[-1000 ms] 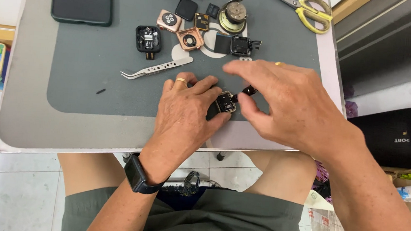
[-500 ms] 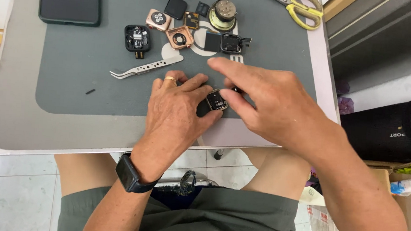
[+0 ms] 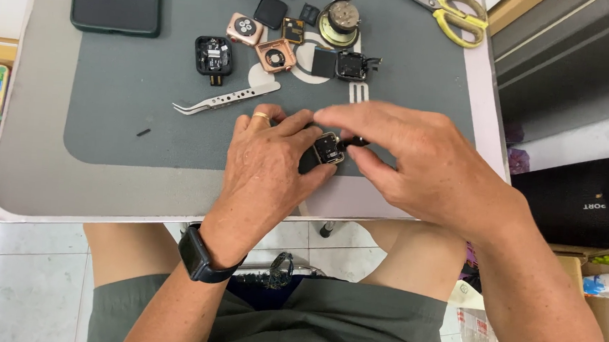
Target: The person is disassembling a smartwatch using a precision screwdriver and tweezers to remove screws and internal components on a repair bench.
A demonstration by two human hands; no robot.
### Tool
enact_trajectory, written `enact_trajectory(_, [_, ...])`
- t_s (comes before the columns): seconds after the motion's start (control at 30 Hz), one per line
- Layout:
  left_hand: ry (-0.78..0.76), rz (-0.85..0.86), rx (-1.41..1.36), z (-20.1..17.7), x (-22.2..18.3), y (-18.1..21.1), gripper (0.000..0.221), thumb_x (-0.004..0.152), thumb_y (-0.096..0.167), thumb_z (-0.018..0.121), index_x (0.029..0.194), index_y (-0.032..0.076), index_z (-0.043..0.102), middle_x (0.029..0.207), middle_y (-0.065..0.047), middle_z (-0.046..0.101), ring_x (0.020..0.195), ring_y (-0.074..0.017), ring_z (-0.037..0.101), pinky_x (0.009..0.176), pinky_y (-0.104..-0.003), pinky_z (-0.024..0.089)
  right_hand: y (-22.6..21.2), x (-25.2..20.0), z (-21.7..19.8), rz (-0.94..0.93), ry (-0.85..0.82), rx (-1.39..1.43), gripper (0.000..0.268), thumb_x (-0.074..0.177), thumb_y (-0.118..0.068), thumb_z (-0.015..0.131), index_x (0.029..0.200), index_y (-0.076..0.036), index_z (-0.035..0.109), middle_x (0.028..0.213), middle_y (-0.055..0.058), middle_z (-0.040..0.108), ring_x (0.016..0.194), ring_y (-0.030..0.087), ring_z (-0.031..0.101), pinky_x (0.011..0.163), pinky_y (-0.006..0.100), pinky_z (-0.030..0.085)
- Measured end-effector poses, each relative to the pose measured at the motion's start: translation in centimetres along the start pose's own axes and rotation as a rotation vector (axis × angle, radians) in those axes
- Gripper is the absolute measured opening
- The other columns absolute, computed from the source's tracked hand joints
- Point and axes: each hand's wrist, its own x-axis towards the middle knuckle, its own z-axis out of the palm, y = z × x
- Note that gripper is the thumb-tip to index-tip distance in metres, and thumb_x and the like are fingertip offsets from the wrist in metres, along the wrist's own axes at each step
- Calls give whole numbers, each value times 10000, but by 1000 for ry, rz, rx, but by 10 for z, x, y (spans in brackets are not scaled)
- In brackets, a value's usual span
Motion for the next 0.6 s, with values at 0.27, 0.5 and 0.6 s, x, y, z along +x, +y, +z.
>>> enact_trajectory(0.27, [14, 0, 25, 6, -3, -4, 334, 819, 385, 803, 1031, 129, 765, 1186, 48, 695, 1049, -342, 541, 760, -450, 396, 3, 2, 3, 16, 56, -61, 397, 947, 41, 657, 1327, -70, 625, 1097, 21, 730, 982, 191, 710, 874, 328, 542])
enact_trajectory(0.5, [2, -13, 9, 5, -2, -3, 350, 833, 394, 808, 1056, 127, 774, 1221, 18, 705, 1076, -340, 537, 781, -445, 400, 20, -7, 12, -5, 152, -209, 308, 976, -34, 743, 1267, -75, 651, 981, -7, 761, 853, 205, 714, 754, 359, 538])
enact_trajectory(0.6, [13, 1, 6, 4, -2, -2, 324, 835, 375, 811, 1025, 117, 766, 1199, 41, 692, 1043, -335, 535, 766, -439, 400, 3, -5, -4, 37, -12, -19, 473, 930, 55, 637, 1381, -83, 600, 1167, 62, 720, 970, 200, 704, 887, 336, 541])
